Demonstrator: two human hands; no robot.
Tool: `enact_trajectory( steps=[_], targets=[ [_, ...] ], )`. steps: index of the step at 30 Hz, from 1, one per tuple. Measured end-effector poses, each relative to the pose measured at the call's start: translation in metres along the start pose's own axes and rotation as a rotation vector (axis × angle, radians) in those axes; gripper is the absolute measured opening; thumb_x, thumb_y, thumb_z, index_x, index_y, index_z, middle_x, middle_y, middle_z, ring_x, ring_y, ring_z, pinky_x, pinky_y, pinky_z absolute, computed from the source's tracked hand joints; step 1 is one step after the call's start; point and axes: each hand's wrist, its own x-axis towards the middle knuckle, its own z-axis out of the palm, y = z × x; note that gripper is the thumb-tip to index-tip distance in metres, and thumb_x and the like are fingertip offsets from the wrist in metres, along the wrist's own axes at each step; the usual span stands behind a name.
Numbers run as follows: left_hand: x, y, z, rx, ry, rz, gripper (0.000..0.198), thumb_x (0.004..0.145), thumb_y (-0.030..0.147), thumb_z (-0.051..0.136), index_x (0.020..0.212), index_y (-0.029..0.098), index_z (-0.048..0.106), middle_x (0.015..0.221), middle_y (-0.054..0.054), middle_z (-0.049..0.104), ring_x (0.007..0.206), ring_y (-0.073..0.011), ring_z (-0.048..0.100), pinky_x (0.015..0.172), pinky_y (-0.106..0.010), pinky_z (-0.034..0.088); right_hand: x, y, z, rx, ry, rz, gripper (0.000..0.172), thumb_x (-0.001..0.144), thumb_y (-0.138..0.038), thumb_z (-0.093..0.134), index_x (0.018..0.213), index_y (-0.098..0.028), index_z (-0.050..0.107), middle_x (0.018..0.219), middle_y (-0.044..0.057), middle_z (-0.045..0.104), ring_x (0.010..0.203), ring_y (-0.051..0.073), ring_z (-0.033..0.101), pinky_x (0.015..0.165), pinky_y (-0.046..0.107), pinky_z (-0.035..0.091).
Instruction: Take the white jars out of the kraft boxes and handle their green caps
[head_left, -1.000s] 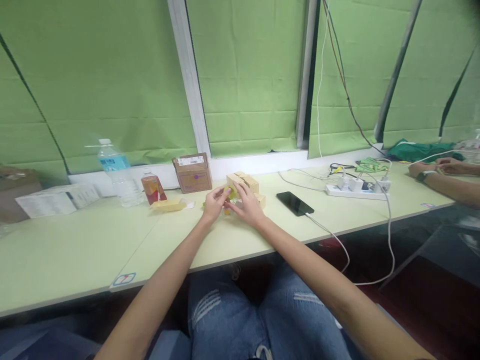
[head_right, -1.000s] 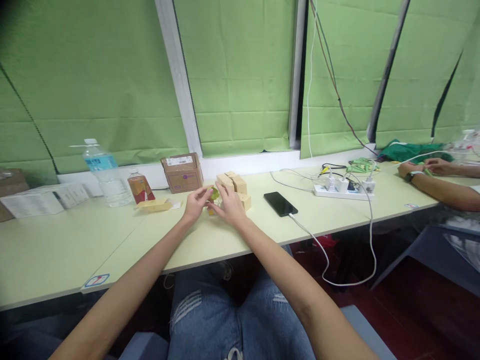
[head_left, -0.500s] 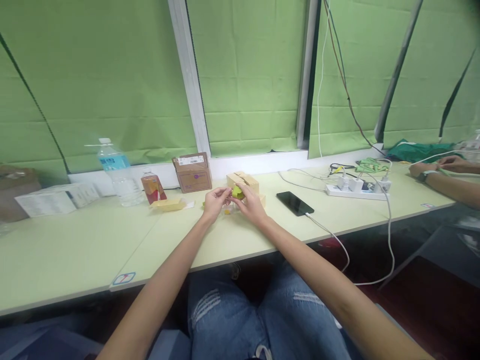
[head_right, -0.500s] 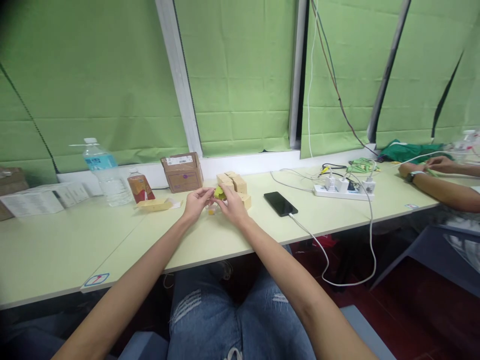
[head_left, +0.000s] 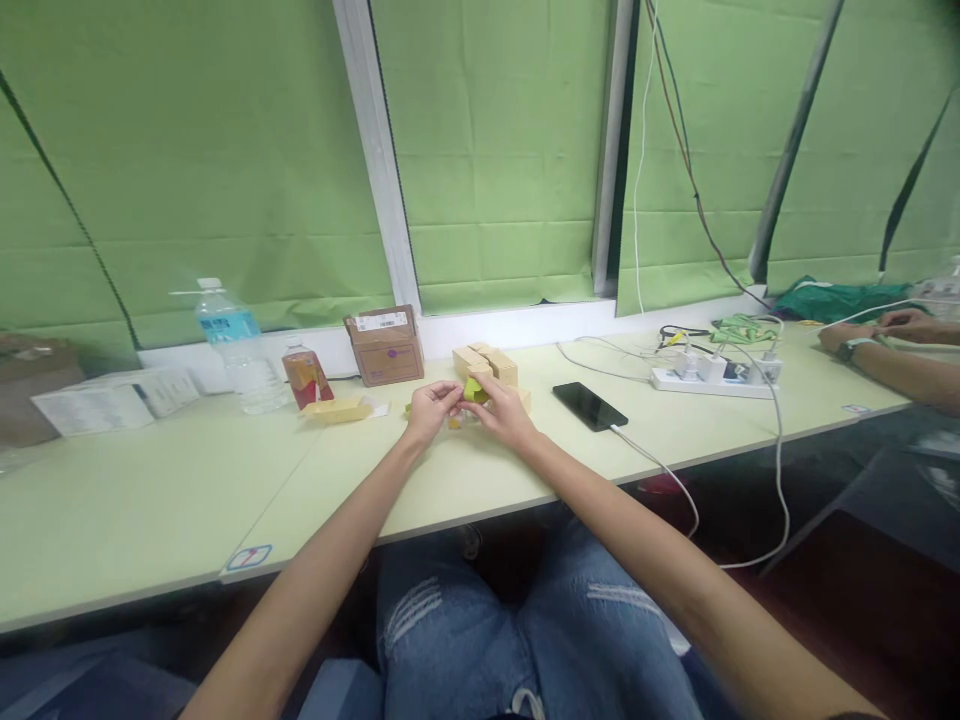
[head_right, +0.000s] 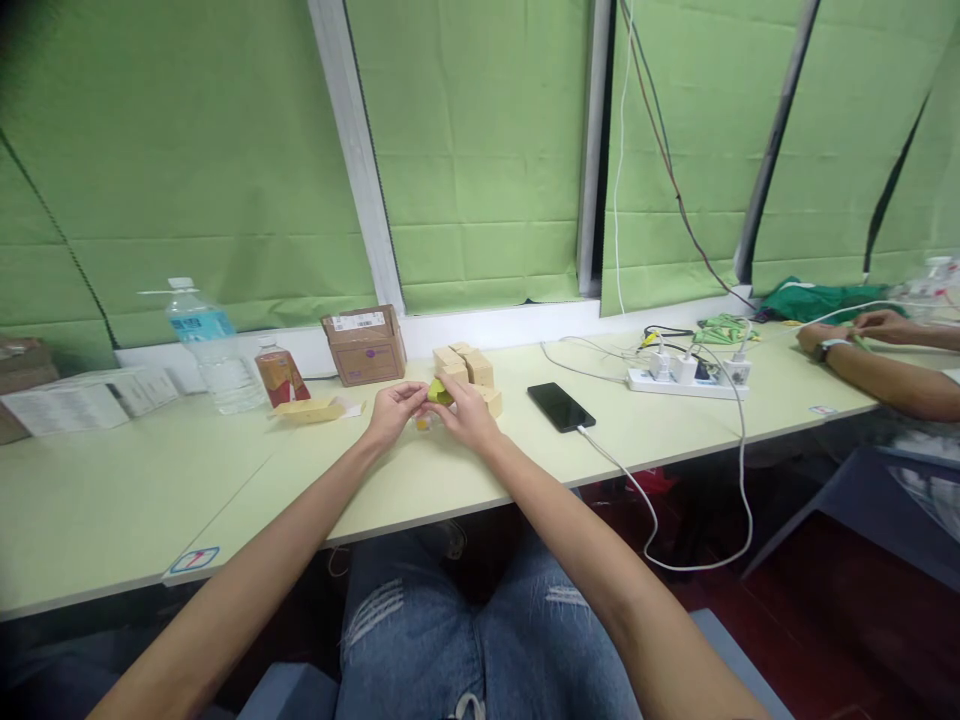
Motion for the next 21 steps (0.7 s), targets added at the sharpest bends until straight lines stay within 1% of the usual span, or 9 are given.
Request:
enact_trajectory(
  steps=[5, 8, 10, 12, 15, 18, 19, 21],
  targets=[
    [-0.002, 0.001, 0.004, 0.012, 0.031, 0.010, 0.047, 0.057, 0.050, 0.092, 0.078, 0.011, 0.075, 0.061, -0.001, 0.067, 0.050, -0.0086, 0.050, 0.053, -0.024, 0.042, -0.001, 0.004, 0.000, 0.003, 0.004, 0.003, 0.052, 0.096, -0.041, 0.066, 0.143, -0.020, 0.056, 0.128, 0.017, 0.068, 0.118, 0.030, 0.064, 0.102, 0.045, 0.052],
    [-0.003, 0.003, 0.009, 0.011, 0.051, 0.012, 0.046, 0.064, 0.053, 0.088, 0.078, 0.011, 0.076, 0.062, -0.001, 0.065, 0.055, -0.0097, 0.054, 0.057, -0.024, 0.045, 0.001, 0.004, 0.002, -0.013, 0.028, 0.060, 0.053, 0.096, -0.041, 0.066, 0.144, -0.022, 0.056, 0.126, 0.015, 0.067, 0.116, 0.029, 0.064, 0.101, 0.044, 0.053],
    [-0.004, 0.005, 0.012, -0.004, 0.058, 0.003, 0.048, 0.070, 0.057, 0.083, 0.085, 0.013, 0.076, 0.071, -0.002, 0.069, 0.061, -0.0117, 0.059, 0.060, -0.024, 0.049, 0.002, 0.004, 0.004, -0.016, 0.055, 0.102, 0.054, 0.095, -0.040, 0.066, 0.145, -0.022, 0.056, 0.123, 0.015, 0.067, 0.111, 0.028, 0.064, 0.098, 0.042, 0.055],
    [-0.005, 0.005, 0.016, -0.020, 0.045, -0.020, 0.051, 0.069, 0.058, 0.083, 0.093, 0.014, 0.076, 0.078, -0.004, 0.072, 0.066, -0.0138, 0.063, 0.062, -0.026, 0.052, 0.002, 0.004, 0.006, -0.010, 0.053, 0.129, 0.054, 0.095, -0.039, 0.066, 0.145, -0.022, 0.056, 0.122, 0.015, 0.065, 0.101, 0.026, 0.066, 0.092, 0.041, 0.057],
    [-0.005, 0.005, 0.018, -0.041, 0.015, -0.069, 0.055, 0.063, 0.054, 0.089, 0.096, 0.012, 0.075, 0.076, -0.004, 0.072, 0.064, -0.0150, 0.065, 0.062, -0.027, 0.054, 0.003, 0.002, 0.007, 0.014, 0.022, 0.144, 0.053, 0.096, -0.037, 0.066, 0.146, -0.022, 0.055, 0.125, 0.014, 0.062, 0.089, 0.021, 0.066, 0.084, 0.037, 0.059],
    [-0.002, 0.003, 0.014, -0.080, 0.035, -0.094, 0.056, 0.064, 0.056, 0.088, 0.096, 0.012, 0.074, 0.078, -0.005, 0.073, 0.066, -0.0142, 0.066, 0.065, -0.027, 0.056, 0.003, -0.002, 0.005, 0.035, 0.060, 0.128, 0.054, 0.095, -0.036, 0.067, 0.145, -0.022, 0.054, 0.128, 0.014, 0.058, 0.087, 0.020, 0.065, 0.084, 0.037, 0.060],
    [-0.001, 0.002, 0.012, -0.094, 0.050, -0.097, 0.056, 0.065, 0.057, 0.087, 0.096, 0.012, 0.074, 0.080, -0.005, 0.073, 0.067, -0.0136, 0.066, 0.066, -0.027, 0.056, 0.003, -0.003, 0.004, 0.039, 0.085, 0.121, 0.052, 0.095, -0.036, 0.067, 0.144, -0.021, 0.054, 0.129, 0.014, 0.057, 0.087, 0.019, 0.064, 0.085, 0.037, 0.060],
    [0.000, 0.002, 0.008, -0.117, 0.074, -0.102, 0.055, 0.067, 0.059, 0.085, 0.095, 0.013, 0.074, 0.084, -0.005, 0.073, 0.068, -0.0126, 0.067, 0.066, -0.026, 0.055, 0.003, -0.006, 0.003, 0.035, 0.121, 0.111, 0.040, 0.096, -0.034, 0.063, 0.134, -0.021, 0.060, 0.126, 0.013, 0.058, 0.088, 0.019, 0.064, 0.084, 0.036, 0.059]
  ],
)
